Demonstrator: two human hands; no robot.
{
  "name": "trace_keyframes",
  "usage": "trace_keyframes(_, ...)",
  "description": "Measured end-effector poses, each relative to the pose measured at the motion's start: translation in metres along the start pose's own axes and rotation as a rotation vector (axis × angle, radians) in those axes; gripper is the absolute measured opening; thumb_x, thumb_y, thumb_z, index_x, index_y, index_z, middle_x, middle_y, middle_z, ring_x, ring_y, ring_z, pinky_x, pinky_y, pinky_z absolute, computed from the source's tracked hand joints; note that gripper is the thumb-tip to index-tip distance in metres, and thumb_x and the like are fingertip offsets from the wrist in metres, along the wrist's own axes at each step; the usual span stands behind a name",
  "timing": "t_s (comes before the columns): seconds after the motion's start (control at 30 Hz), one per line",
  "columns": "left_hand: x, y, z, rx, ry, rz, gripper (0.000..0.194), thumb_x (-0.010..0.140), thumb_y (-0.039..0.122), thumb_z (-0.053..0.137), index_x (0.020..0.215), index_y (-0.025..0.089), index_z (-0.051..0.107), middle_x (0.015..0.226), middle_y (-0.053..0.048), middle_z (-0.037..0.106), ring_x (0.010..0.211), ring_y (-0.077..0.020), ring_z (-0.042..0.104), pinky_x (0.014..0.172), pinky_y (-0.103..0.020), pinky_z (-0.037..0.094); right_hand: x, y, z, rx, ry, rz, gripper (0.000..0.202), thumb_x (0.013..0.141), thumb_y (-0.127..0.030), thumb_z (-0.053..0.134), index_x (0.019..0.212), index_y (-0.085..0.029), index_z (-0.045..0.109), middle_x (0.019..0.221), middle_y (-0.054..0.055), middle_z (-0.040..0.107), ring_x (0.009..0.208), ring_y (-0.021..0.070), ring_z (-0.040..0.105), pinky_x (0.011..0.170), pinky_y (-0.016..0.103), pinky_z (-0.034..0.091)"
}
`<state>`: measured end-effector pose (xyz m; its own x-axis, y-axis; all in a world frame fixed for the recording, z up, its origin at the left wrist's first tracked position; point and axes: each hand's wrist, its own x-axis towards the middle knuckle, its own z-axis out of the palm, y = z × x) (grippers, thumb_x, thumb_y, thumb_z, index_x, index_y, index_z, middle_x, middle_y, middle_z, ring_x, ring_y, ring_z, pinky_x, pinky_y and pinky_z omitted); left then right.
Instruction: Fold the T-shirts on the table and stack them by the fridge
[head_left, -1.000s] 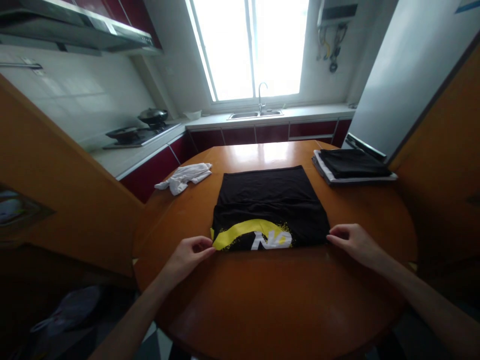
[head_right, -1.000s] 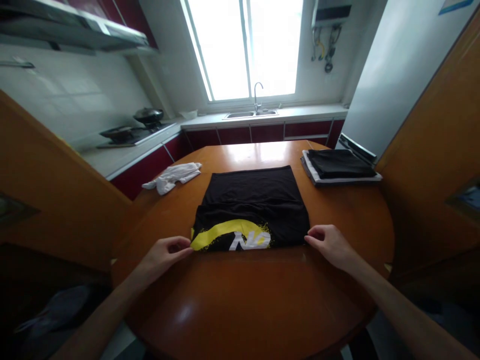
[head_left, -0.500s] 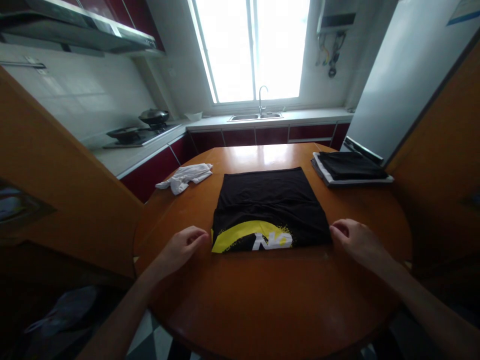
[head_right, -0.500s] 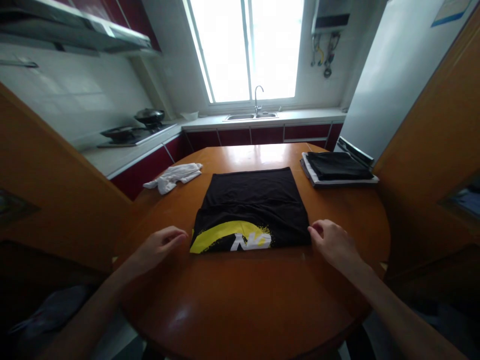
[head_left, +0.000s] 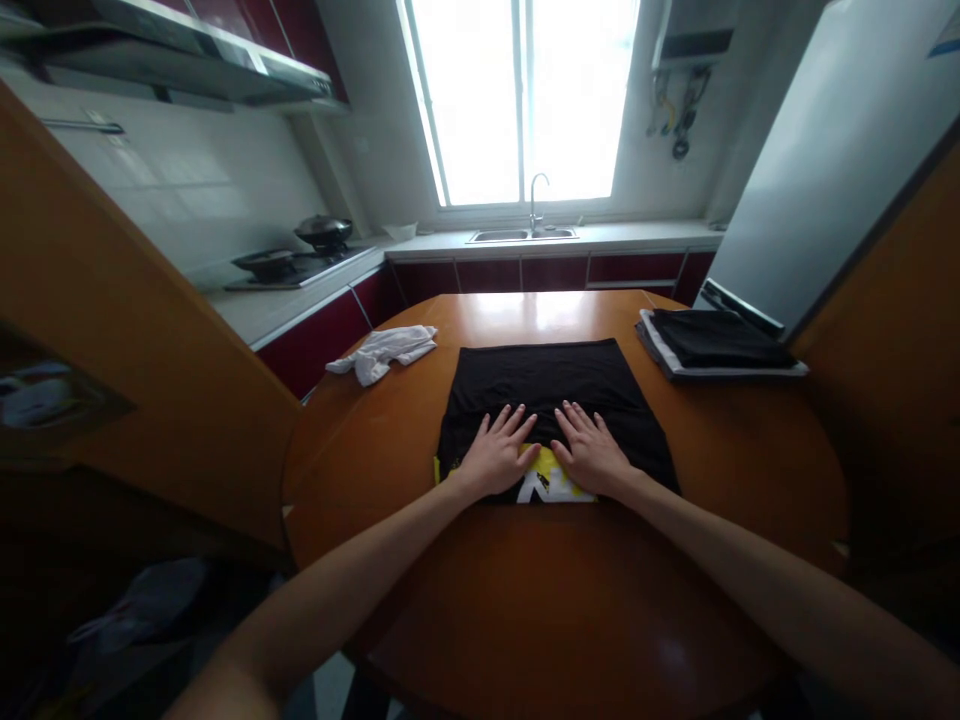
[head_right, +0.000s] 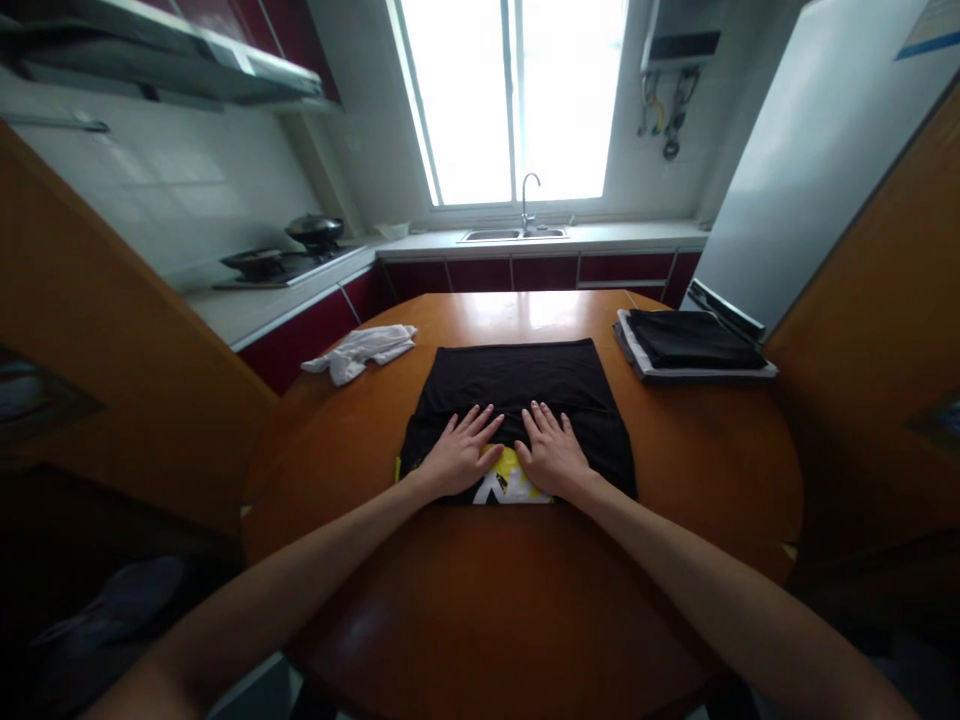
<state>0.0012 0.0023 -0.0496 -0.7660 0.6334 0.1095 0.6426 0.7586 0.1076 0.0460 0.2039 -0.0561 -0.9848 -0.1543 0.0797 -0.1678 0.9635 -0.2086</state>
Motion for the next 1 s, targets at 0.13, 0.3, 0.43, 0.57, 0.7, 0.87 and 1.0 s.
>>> trace_keyframes(0.13, -0.003, -0.002, 0.001, 0.011, 0.006, -0.003, 0.061, 0.103, 0.055, 0.037, 0.158, 0.027, 0.036, 0.167, -0.005, 0.025, 0.155, -0.0303, 0.019, 0.122, -0.059, 0.021, -0.001, 0.005, 0.002, -0.013, -0.013, 0.018, 0.069, 0.101, -0.05, 0.033, 0.16, -0.013, 0.03, 0.168, 0.013, 0.017, 0.156, 0.0259, 0.014, 0.124, 0.051, 0.01)
trace_keyframes(0.3, -0.002, -0.003, 0.002, -0.008, 0.008, -0.032, 0.063, 0.102, 0.058, 0.035, 0.159, 0.03, 0.033, 0.168, -0.003, 0.023, 0.155, -0.0316, 0.016, 0.122, -0.059, 0.018, -0.004, 0.039, -0.002, -0.05, -0.034, 0.125, 0.076, 0.101, -0.06, 0.027, 0.162, -0.015, 0.025, 0.169, 0.011, 0.015, 0.156, 0.0259, 0.012, 0.125, 0.051, 0.009)
trace_keyframes(0.43, 0.0, -0.002, 0.0, -0.044, -0.029, -0.052, 0.067, 0.101, 0.061, 0.035, 0.161, 0.031, 0.028, 0.168, -0.003, 0.02, 0.156, -0.0314, 0.013, 0.123, -0.06, 0.015, -0.006, 0.076, -0.007, -0.081, -0.03, 0.207, 0.076, 0.102, -0.059, 0.024, 0.161, -0.013, 0.025, 0.168, 0.012, 0.018, 0.156, 0.0245, 0.014, 0.125, 0.047, 0.01)
trace_keyframes(0.57, -0.001, -0.004, -0.007, -0.075, -0.022, -0.078, 0.068, 0.103, 0.058, 0.032, 0.163, 0.029, 0.017, 0.17, -0.004, 0.014, 0.157, -0.0294, 0.011, 0.123, -0.06, 0.014, -0.007, 0.088, -0.008, -0.086, -0.021, 0.244, 0.076, 0.102, -0.059, 0.023, 0.161, -0.011, 0.026, 0.168, 0.013, 0.019, 0.156, 0.0245, 0.015, 0.126, 0.046, 0.01)
trace_keyframes(0.7, -0.007, -0.021, -0.013, -0.019, -0.023, -0.168, 0.065, 0.104, 0.056, 0.029, 0.161, 0.025, 0.027, 0.168, -0.007, 0.02, 0.156, -0.0308, 0.012, 0.123, -0.059, 0.013, -0.007, 0.086, -0.008, -0.083, -0.024, 0.242, 0.078, 0.102, -0.059, 0.023, 0.161, -0.009, 0.026, 0.168, 0.013, 0.018, 0.156, 0.0238, 0.014, 0.126, 0.046, 0.01)
trace_keyframes(0.87, -0.013, -0.041, -0.01, 0.026, -0.041, -0.258, 0.065, 0.105, 0.051, 0.027, 0.16, 0.017, 0.032, 0.167, -0.014, 0.023, 0.155, -0.0332, 0.017, 0.123, -0.056, 0.014, -0.008, 0.088, -0.008, -0.065, 0.02, 0.237, 0.076, 0.102, -0.056, 0.026, 0.159, -0.007, 0.029, 0.167, 0.014, 0.022, 0.155, 0.0242, 0.018, 0.125, 0.045, 0.013)
trace_keyframes(1.0, -0.01, -0.041, -0.008, 0.017, -0.06, -0.251, 0.063, 0.105, 0.049, 0.028, 0.159, 0.018, 0.033, 0.167, -0.013, 0.022, 0.155, -0.0337, 0.016, 0.123, -0.058, 0.014, -0.01, 0.089, -0.008, -0.107, 0.134, 0.328, 0.071, 0.102, -0.043, 0.029, 0.157, 0.002, 0.028, 0.165, 0.021, 0.024, 0.154, 0.0298, 0.02, 0.124, 0.048, 0.015)
